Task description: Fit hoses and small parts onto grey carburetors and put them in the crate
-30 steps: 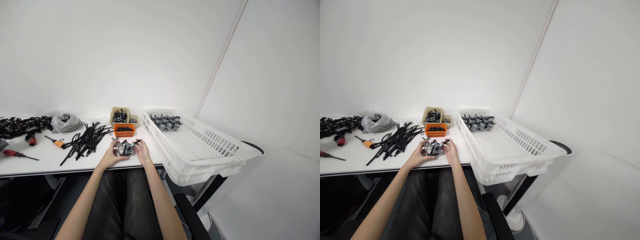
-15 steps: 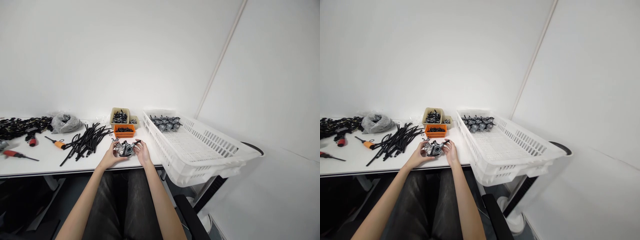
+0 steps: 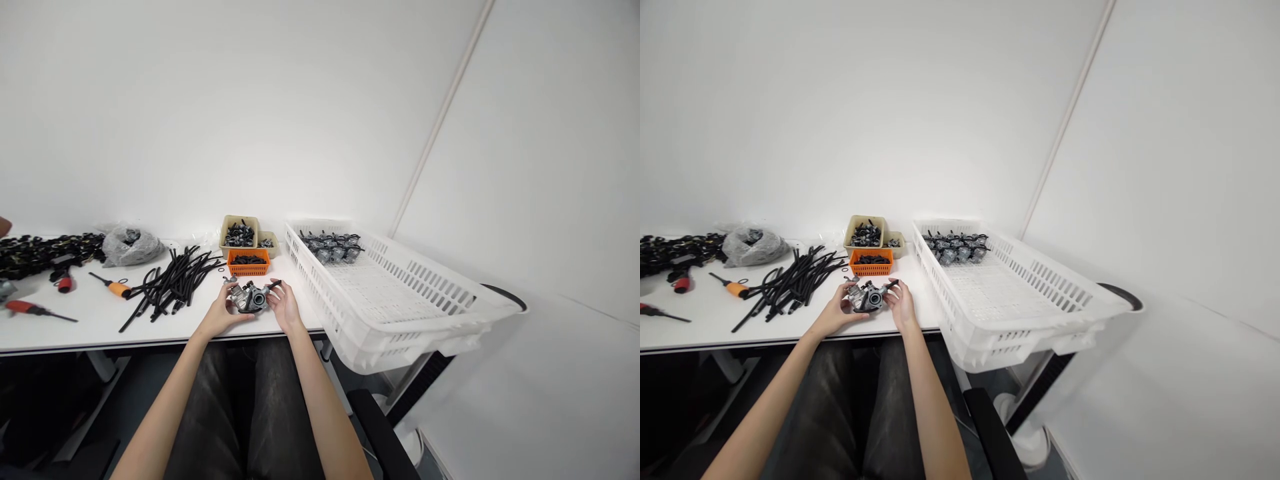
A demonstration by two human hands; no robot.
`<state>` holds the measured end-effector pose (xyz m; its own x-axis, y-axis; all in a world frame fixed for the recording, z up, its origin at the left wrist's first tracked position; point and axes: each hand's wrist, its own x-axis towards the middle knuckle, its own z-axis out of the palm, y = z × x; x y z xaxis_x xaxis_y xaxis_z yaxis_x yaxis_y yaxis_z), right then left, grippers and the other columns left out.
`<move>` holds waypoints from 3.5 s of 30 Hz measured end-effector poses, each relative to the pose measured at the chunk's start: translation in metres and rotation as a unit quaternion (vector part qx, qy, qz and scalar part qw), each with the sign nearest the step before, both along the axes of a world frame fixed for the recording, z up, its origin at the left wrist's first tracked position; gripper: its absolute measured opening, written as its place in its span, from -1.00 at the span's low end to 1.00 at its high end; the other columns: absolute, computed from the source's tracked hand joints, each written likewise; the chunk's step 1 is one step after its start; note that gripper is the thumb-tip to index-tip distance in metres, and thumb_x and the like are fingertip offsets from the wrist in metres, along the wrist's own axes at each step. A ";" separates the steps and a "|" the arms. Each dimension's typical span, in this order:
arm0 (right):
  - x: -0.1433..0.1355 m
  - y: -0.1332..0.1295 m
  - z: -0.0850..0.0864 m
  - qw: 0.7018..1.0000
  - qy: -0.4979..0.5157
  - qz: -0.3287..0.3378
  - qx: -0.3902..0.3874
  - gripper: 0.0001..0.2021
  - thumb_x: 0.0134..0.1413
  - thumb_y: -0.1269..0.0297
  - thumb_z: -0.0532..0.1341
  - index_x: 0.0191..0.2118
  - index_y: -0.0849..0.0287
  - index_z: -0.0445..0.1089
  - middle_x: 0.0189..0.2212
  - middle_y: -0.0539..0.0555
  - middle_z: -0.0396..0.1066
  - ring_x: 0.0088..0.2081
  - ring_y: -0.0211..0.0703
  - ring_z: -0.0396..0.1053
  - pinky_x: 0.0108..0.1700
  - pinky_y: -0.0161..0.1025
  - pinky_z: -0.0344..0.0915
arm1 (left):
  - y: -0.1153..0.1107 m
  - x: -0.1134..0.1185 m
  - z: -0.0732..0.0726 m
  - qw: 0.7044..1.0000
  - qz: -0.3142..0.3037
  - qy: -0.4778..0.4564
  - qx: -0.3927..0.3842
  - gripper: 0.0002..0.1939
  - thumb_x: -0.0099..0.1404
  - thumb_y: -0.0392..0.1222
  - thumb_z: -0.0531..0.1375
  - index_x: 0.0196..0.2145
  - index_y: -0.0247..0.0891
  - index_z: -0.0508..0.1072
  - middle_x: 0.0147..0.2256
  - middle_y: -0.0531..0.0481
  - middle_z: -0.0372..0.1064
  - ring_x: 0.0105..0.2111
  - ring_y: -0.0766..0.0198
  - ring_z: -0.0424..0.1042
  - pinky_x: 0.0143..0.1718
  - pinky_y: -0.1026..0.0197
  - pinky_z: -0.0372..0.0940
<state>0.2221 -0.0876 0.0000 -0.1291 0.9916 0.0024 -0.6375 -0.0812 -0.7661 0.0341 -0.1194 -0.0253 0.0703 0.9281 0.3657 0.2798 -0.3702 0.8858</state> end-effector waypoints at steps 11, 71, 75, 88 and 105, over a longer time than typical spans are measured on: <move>0.000 0.001 -0.002 1.000 0.000 0.001 0.001 -0.73 -0.06 0.11 0.23 -0.27 0.15 0.48 -0.34 0.03 0.50 -0.42 -0.24 0.40 -0.28 -0.29 0.29 | -0.002 0.001 0.002 1.000 0.001 -0.004 0.005 -0.10 -0.12 0.03 0.42 0.11 -0.17 0.10 0.02 -0.16 0.25 -0.07 0.11 0.37 -0.02 0.04 0.26; -0.002 -0.003 0.000 0.998 -0.043 -0.019 0.044 -0.69 -0.32 0.43 0.36 -0.31 0.17 0.39 -0.38 0.06 0.56 -0.32 -0.17 0.49 -0.09 -0.21 0.29 | 0.001 0.000 -0.001 0.999 -0.037 -0.018 0.000 -0.03 -0.13 0.00 0.43 0.16 -0.18 0.08 0.08 -0.21 0.24 -0.02 0.08 0.39 0.05 0.01 0.27; -0.003 -0.002 -0.001 0.998 -0.041 -0.020 0.044 -0.69 -0.32 0.43 0.36 -0.30 0.18 0.40 -0.38 0.07 0.56 -0.33 -0.19 0.49 -0.08 -0.22 0.28 | 0.001 0.000 -0.001 0.999 -0.040 -0.025 0.000 -0.03 -0.14 -0.01 0.43 0.17 -0.18 0.08 0.10 -0.23 0.22 0.02 0.05 0.36 0.07 0.00 0.25; -0.003 0.000 -0.005 0.996 -0.059 -0.018 0.061 -0.77 -0.31 0.36 0.39 -0.37 0.20 0.47 -0.34 0.08 0.56 -0.28 -0.17 0.48 -0.07 -0.21 0.29 | 0.001 0.000 -0.001 0.999 -0.032 -0.016 -0.003 -0.02 -0.13 0.01 0.43 0.17 -0.18 0.08 0.06 -0.21 0.26 -0.04 0.06 0.40 0.05 -0.03 0.26; -0.003 -0.001 -0.003 0.998 -0.041 -0.012 0.055 -0.77 -0.30 0.36 0.39 -0.37 0.20 0.49 -0.35 0.08 0.56 -0.31 -0.19 0.48 -0.07 -0.23 0.29 | -0.001 0.001 0.001 1.000 -0.027 -0.011 -0.007 -0.03 -0.13 0.04 0.42 0.17 -0.19 0.08 0.04 -0.19 0.30 -0.06 0.10 0.42 0.03 0.02 0.27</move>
<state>0.2190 -0.0889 -0.0030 -0.1092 0.9888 0.1021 -0.5735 0.0212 -0.8189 0.0346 -0.1208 -0.0244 0.1126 0.9281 0.3548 0.2404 -0.3719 0.8966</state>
